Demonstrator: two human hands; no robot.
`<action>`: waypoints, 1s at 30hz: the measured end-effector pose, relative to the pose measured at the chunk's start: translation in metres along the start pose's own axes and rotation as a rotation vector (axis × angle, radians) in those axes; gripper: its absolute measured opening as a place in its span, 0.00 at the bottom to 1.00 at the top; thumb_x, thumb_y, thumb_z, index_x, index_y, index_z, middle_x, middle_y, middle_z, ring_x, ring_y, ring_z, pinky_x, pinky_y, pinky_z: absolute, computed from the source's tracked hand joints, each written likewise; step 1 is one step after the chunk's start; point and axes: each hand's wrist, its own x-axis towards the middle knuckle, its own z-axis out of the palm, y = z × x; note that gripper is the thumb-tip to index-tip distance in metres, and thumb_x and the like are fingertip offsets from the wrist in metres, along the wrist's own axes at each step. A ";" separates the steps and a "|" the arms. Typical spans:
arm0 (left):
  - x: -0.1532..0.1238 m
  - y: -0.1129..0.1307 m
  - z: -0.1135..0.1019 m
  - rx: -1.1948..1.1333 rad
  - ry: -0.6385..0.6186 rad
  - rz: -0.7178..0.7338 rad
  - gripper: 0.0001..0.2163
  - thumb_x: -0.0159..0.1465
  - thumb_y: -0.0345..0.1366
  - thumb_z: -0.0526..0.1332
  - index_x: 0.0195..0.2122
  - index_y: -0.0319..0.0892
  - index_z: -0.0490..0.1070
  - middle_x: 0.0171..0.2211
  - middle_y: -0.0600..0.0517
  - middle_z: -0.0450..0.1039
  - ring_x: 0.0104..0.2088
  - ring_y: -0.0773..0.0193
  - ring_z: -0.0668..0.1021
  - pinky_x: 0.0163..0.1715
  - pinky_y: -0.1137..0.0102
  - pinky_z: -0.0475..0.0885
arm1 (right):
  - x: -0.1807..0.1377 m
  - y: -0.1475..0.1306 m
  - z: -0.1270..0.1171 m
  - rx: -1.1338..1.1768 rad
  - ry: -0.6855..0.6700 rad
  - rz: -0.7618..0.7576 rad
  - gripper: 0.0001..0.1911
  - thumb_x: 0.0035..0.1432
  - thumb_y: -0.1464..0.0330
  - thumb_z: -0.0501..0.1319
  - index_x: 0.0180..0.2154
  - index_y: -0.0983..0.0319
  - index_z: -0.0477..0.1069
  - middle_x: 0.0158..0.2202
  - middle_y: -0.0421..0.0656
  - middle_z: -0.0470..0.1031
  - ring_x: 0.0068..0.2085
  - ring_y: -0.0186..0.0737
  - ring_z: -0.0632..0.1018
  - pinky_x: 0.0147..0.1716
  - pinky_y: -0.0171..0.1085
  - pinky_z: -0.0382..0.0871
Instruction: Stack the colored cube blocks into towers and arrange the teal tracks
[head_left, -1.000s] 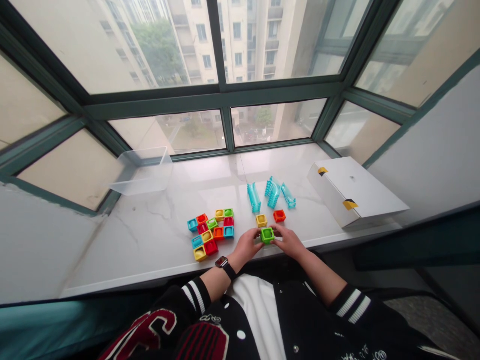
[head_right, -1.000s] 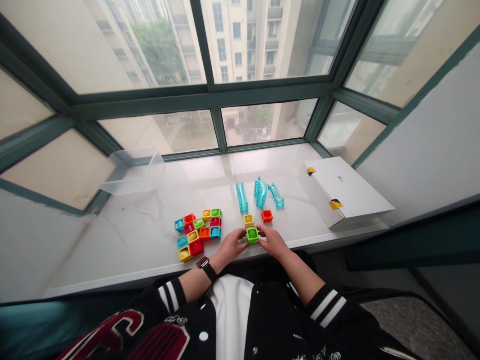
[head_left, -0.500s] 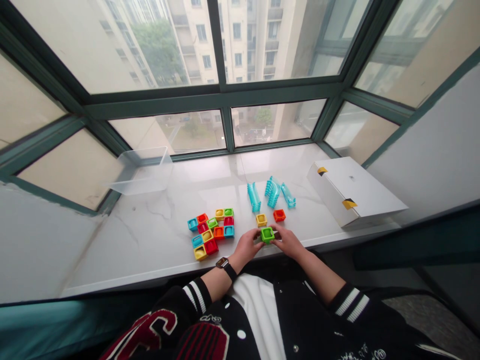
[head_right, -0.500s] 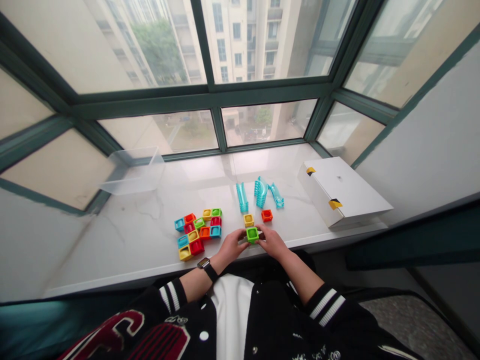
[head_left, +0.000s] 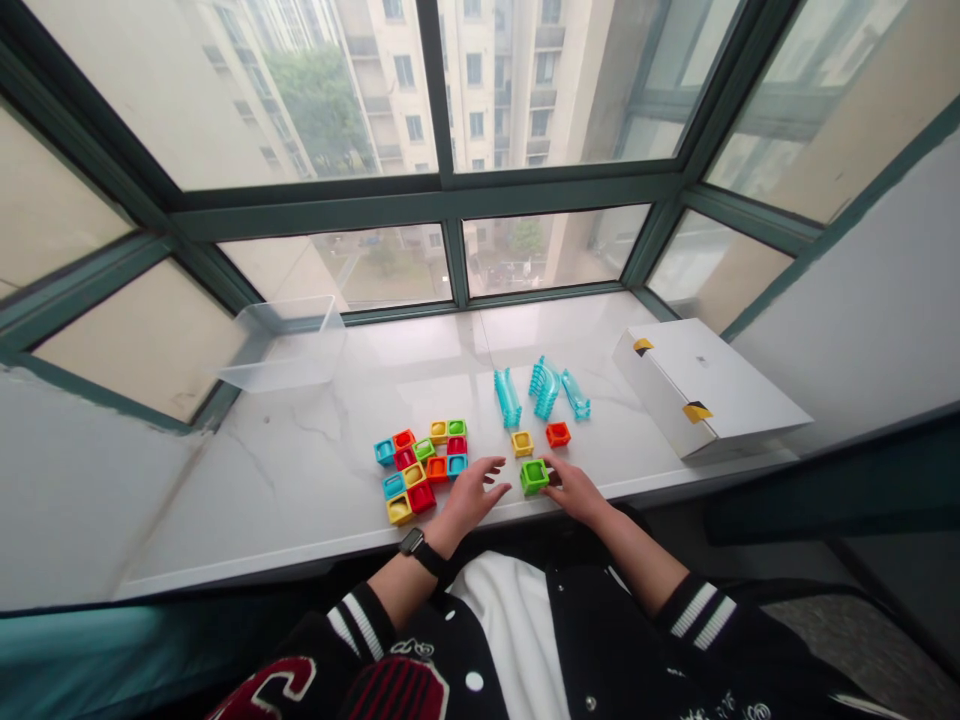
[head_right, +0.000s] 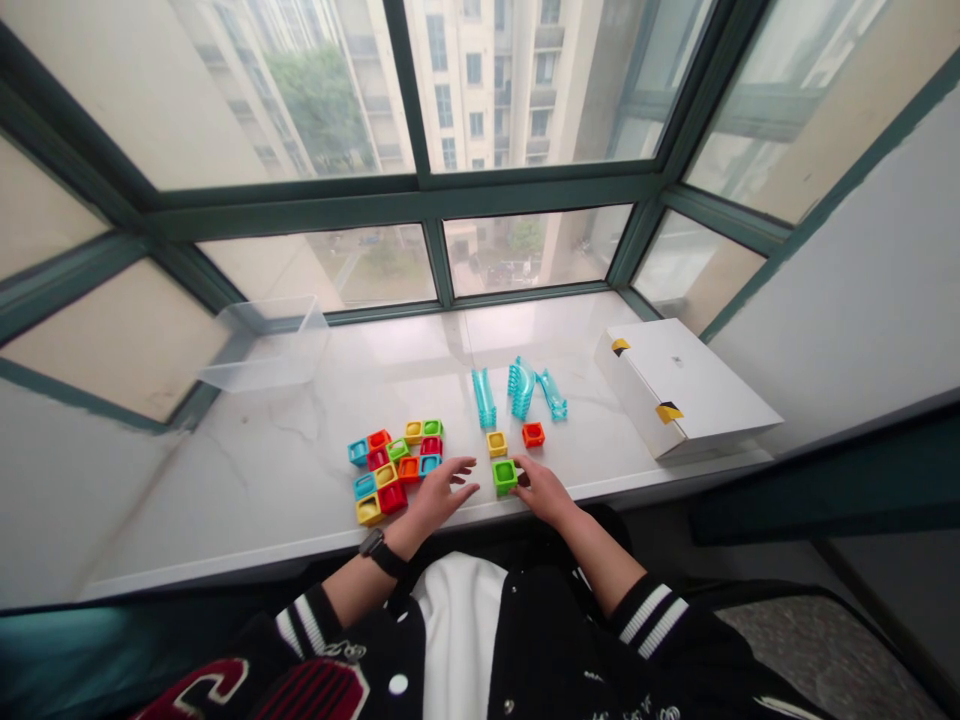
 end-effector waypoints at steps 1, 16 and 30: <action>-0.003 -0.001 -0.014 0.070 0.045 0.023 0.17 0.66 0.40 0.68 0.56 0.48 0.75 0.54 0.46 0.80 0.49 0.54 0.83 0.50 0.58 0.81 | 0.000 0.001 0.000 -0.007 0.002 0.005 0.28 0.56 0.72 0.66 0.59 0.54 0.70 0.47 0.43 0.82 0.41 0.44 0.84 0.49 0.45 0.79; -0.023 -0.049 -0.066 0.487 0.200 0.149 0.04 0.68 0.35 0.63 0.41 0.47 0.79 0.53 0.44 0.76 0.54 0.49 0.78 0.55 0.52 0.75 | -0.016 -0.012 -0.033 -0.087 0.122 -0.102 0.37 0.59 0.59 0.68 0.67 0.55 0.64 0.63 0.52 0.72 0.49 0.48 0.81 0.48 0.49 0.79; -0.025 -0.031 -0.065 0.480 0.215 0.130 0.03 0.66 0.37 0.66 0.36 0.46 0.78 0.49 0.45 0.77 0.52 0.50 0.78 0.55 0.53 0.73 | 0.034 -0.139 0.028 -0.241 -0.042 -0.415 0.21 0.66 0.66 0.65 0.60 0.53 0.74 0.56 0.47 0.78 0.57 0.50 0.78 0.60 0.49 0.73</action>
